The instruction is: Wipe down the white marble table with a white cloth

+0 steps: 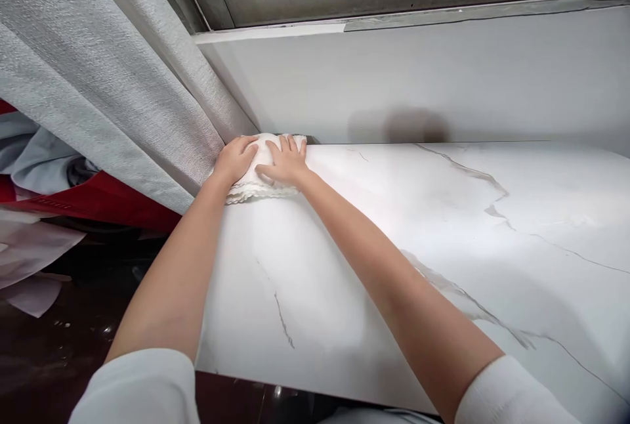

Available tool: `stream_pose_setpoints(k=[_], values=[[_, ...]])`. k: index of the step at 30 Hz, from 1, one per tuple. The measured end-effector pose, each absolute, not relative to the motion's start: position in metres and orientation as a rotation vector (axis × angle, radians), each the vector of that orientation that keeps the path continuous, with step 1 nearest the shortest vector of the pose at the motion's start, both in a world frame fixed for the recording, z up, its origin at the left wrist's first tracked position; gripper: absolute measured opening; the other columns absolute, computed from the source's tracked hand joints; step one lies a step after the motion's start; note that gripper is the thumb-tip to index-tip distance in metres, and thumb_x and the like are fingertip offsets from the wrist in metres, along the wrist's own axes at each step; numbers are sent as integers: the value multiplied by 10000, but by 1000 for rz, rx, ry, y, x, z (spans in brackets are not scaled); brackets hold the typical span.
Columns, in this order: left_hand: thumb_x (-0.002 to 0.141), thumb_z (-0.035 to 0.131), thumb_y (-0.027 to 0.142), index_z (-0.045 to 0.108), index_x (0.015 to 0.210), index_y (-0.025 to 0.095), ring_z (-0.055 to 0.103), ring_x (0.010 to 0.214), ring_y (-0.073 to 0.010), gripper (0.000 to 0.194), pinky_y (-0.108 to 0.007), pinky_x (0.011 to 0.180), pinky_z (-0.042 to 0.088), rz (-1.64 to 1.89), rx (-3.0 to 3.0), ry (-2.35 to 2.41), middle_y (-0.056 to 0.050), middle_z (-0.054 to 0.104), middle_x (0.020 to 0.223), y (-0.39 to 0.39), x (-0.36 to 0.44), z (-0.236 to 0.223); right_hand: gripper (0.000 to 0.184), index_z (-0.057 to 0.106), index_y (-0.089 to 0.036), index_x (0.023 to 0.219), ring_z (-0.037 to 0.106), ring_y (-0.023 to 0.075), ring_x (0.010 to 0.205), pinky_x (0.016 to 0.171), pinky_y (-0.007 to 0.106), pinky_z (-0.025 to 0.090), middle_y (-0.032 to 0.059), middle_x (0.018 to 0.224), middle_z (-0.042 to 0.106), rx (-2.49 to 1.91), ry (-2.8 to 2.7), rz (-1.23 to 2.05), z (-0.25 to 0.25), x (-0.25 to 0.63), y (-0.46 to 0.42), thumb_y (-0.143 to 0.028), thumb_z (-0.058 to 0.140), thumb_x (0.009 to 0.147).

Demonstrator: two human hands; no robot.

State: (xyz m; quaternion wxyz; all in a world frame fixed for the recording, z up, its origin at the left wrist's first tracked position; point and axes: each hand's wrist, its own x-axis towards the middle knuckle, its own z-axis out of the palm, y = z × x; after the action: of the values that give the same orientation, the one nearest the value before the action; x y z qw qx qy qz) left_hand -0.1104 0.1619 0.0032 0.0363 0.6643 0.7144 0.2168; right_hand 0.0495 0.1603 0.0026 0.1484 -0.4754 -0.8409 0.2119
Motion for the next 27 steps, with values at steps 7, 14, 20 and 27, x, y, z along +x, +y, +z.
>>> stream_pose_setpoints(k=[7, 14, 20, 27], values=[[893, 343, 351, 589, 1312, 216, 522, 1291, -284, 504, -443, 1103, 380, 595, 2063, 2241, -72, 597, 1379, 151, -110, 2, 776, 273, -151, 1551, -15, 349, 1512, 1171, 586, -73, 200, 1629, 130, -1337, -2423, 527, -3, 48, 142, -546, 453, 907], [903, 305, 366, 570, 1288, 210, 508, 1291, -254, 493, -406, 1139, 337, 545, 2217, 2182, -64, 597, 1364, 106, -110, 1, 779, 268, -140, 1557, 2, 384, 1505, 1162, 612, -43, 234, 1618, 143, -1307, -2454, 426, -5, 54, 93, -581, 425, 934], [911, 298, 399, 558, 1264, 203, 507, 1290, -267, 480, -452, 1140, 327, 574, 2272, 2116, -93, 600, 1352, 54, -111, -1, 768, 286, -107, 1545, 44, 409, 1497, 1155, 633, -29, 267, 1601, 166, -1259, -2450, 371, -5, 60, 39, -559, 429, 942], [931, 278, 442, 519, 1320, 188, 494, 1317, -304, 523, -516, 1158, 295, 538, 2286, 2138, -141, 578, 1371, -32, -103, 2, 767, 301, -66, 1528, 84, 430, 1486, 1147, 666, 6, 308, 1579, 180, -1115, -2458, 378, -4, 75, -36, -551, 429, 948]])
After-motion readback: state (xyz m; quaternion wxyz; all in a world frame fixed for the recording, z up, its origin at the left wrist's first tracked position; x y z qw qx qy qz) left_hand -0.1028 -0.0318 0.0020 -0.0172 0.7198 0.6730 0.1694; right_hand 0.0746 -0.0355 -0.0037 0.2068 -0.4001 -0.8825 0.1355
